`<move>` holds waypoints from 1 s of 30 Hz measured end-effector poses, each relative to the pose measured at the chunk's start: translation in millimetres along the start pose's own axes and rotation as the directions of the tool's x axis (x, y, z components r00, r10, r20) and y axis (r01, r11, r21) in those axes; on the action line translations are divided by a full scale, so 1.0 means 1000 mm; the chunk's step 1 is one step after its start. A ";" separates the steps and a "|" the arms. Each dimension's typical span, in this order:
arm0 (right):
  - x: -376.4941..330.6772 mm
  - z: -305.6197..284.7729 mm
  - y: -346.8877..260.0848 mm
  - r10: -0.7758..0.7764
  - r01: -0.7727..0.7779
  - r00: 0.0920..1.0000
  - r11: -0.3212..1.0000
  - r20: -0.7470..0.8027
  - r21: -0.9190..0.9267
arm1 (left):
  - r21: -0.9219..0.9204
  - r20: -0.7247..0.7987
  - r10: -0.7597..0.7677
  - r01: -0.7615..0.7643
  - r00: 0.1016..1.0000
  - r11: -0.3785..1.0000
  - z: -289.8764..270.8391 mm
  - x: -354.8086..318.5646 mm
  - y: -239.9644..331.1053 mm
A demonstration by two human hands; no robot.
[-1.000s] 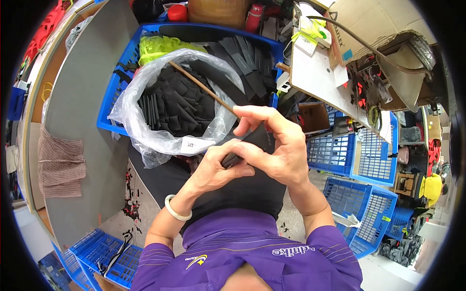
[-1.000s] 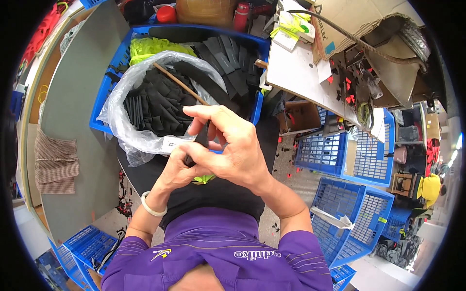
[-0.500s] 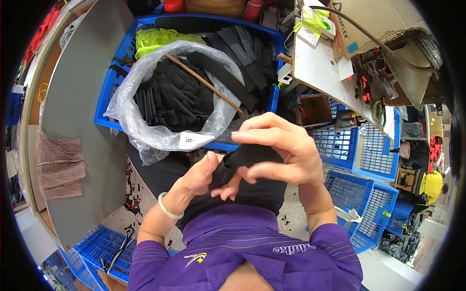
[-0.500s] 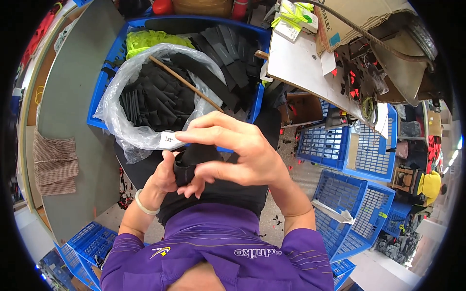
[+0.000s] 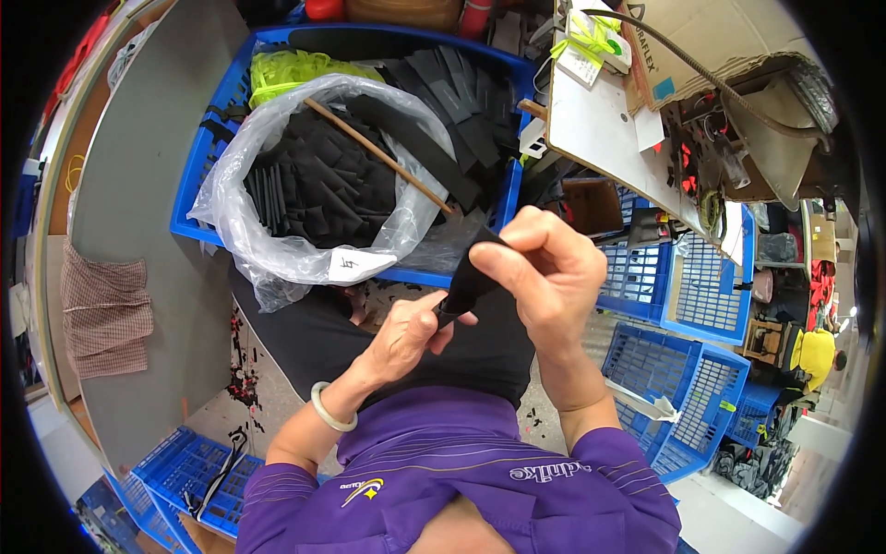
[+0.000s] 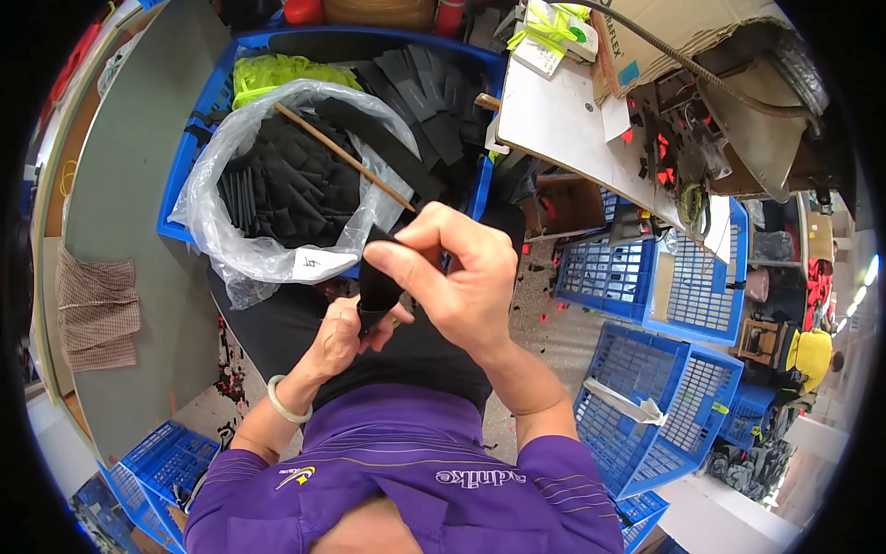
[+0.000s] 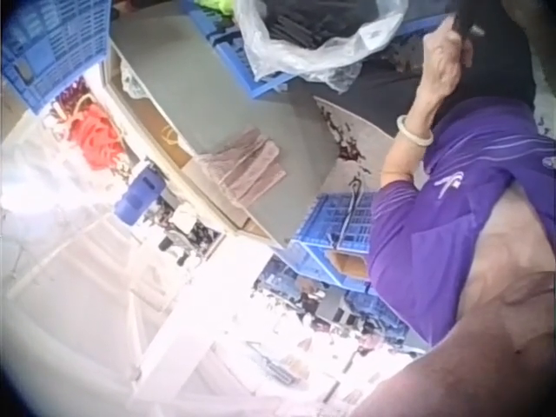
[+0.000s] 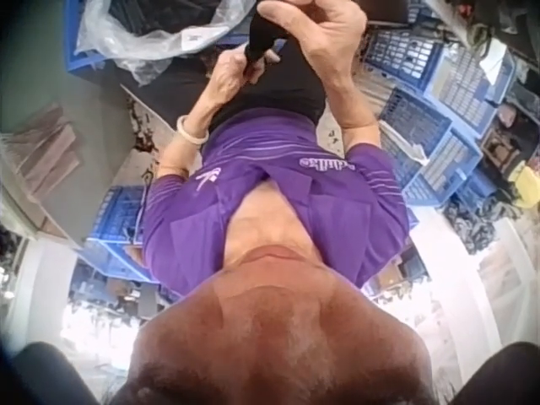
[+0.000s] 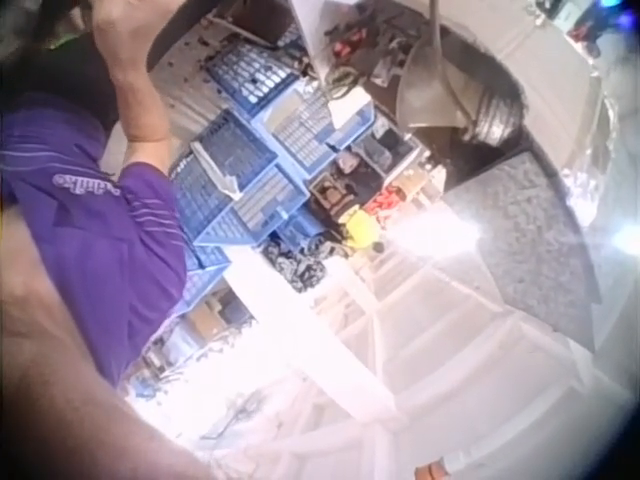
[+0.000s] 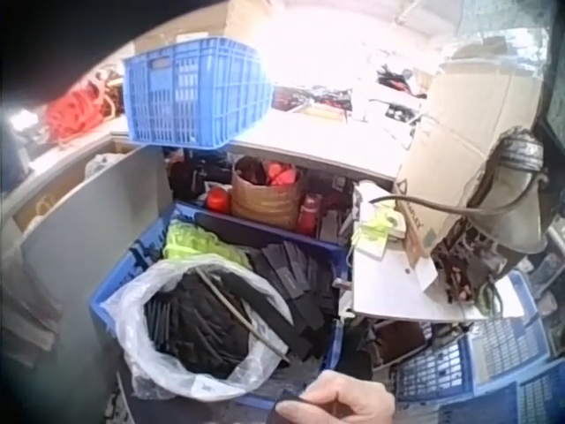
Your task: Assembling black foam components by inserting a wooden rod into them and inspecting the parts at a factory workstation.
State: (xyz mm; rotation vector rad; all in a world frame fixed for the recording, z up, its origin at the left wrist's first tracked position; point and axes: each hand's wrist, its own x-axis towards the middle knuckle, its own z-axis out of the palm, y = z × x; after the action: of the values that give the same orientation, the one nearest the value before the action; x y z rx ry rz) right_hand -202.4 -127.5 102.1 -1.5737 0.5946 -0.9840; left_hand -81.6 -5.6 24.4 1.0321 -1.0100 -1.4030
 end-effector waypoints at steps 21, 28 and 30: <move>0.034 0.006 0.089 0.529 -0.572 0.782 0.819 0.330 0.045 | -0.548 -0.148 -0.366 0.232 0.919 0.803 -0.015 0.032 -0.008; 0.038 0.016 0.128 0.588 -0.628 0.778 0.734 0.219 0.258 | -0.540 -0.112 -0.349 0.238 0.930 0.808 -0.027 0.035 -0.022; 0.048 0.016 0.144 0.596 -0.638 0.769 0.731 0.231 0.240 | -0.535 -0.137 -0.362 0.238 0.922 0.810 -0.031 0.042 -0.028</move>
State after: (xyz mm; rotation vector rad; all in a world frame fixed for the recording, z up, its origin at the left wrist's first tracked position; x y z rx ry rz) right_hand -145.3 -192.4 -23.9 -1.0334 0.7628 -0.4181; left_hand -61.7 -46.9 -13.2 0.9468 -0.2664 -1.6447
